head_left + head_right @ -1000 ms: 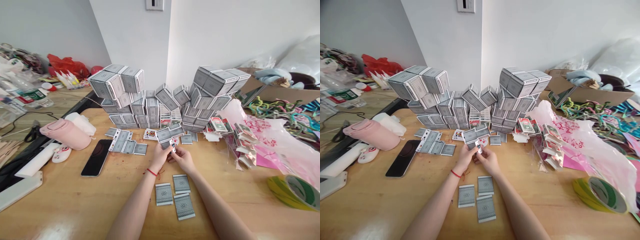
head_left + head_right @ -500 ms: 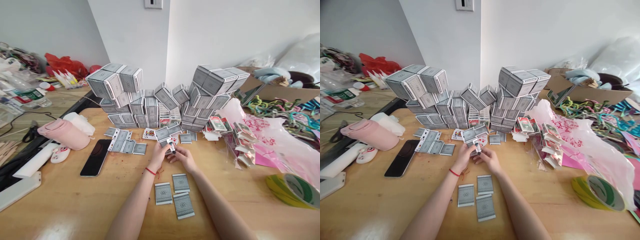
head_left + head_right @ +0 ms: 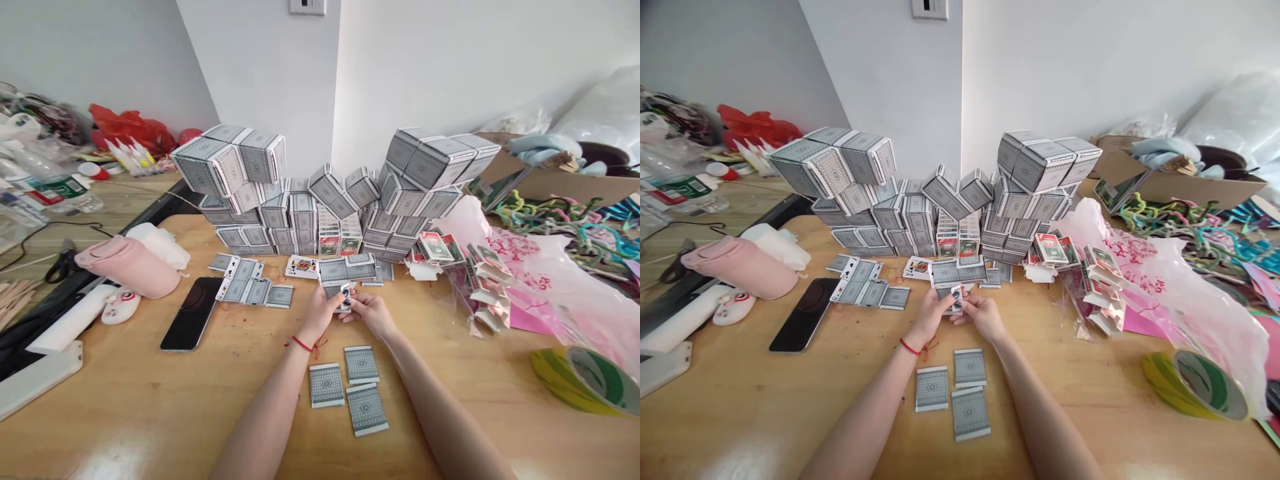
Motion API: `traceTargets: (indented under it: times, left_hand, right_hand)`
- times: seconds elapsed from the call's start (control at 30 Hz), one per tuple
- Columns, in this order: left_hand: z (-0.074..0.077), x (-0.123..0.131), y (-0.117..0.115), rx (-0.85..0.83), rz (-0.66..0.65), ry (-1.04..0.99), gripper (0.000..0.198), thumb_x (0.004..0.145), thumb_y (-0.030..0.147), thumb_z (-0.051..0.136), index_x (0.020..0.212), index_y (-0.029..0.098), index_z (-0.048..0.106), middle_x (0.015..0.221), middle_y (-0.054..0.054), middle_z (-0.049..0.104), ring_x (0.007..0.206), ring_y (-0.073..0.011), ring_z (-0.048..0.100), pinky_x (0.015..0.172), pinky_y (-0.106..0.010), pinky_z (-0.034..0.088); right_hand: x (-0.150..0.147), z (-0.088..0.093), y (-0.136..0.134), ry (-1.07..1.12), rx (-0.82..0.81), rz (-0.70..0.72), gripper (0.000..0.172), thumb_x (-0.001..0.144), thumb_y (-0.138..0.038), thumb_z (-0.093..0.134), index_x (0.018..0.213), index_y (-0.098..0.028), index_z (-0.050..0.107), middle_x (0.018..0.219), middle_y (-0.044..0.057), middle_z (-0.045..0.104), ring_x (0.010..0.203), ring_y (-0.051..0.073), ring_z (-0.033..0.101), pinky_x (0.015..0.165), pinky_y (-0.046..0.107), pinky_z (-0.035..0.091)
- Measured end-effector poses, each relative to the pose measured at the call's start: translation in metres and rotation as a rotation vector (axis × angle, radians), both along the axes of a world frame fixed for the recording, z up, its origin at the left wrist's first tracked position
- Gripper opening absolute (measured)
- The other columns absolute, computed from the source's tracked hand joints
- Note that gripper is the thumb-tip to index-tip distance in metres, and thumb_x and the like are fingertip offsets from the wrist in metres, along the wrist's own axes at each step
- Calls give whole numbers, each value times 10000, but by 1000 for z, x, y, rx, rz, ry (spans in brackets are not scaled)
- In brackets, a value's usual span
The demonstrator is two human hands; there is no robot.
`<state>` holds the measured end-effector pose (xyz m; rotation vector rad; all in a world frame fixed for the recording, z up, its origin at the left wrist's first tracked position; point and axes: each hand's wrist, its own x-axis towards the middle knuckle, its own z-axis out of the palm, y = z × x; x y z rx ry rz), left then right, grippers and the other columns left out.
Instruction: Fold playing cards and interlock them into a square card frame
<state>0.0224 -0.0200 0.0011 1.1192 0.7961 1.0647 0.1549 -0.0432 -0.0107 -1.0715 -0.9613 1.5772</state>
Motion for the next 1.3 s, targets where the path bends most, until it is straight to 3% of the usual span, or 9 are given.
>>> traceTargets:
  times: [0.3,0.6,1.03,1.17,1.23,1.3]
  left_hand:
    - [-2,9,2,-104,176,57,297,556,273,707,792,112,625,779,-68,667,674,-169,603,616,-276,472]
    - [1,11,2,-152,245,-58,288,490,201,725,754,112,649,823,-74,682,738,-196,620,678,-296,474]
    - [2,12,1,-141,349,-41,276,539,258,709,762,111,637,778,-73,684,690,-196,628,665,-312,485]
    - [-1,12,2,-88,304,12,306,641,352,646,830,113,617,843,-97,673,755,-209,628,695,-329,486]
    - [-2,12,1,-9,276,52,381,676,361,622,970,124,573,951,-111,647,850,-211,614,752,-335,474]
    - [-1,11,-1,100,257,96,568,682,351,631,1177,158,433,1122,-129,567,990,-212,564,836,-345,444]
  right_hand:
    - [-8,-2,-1,-123,42,-60,363,623,-496,655,617,-137,601,580,56,665,514,179,644,521,304,557]
    - [-17,3,-6,-259,13,-90,384,646,-536,602,617,-158,540,415,11,596,394,167,604,395,238,489]
    - [-28,-10,-7,-321,69,-118,359,702,-546,524,628,-195,541,469,19,614,430,206,606,415,291,476]
    - [-23,-5,-3,-249,61,-98,350,685,-522,560,611,-180,539,444,11,597,397,174,582,389,256,449]
    - [-18,-2,2,-205,50,-87,336,676,-492,585,597,-169,537,439,10,593,381,150,565,382,234,436]
    - [-13,-1,7,-147,39,-99,315,661,-461,609,585,-164,537,445,7,595,370,132,548,387,228,435]
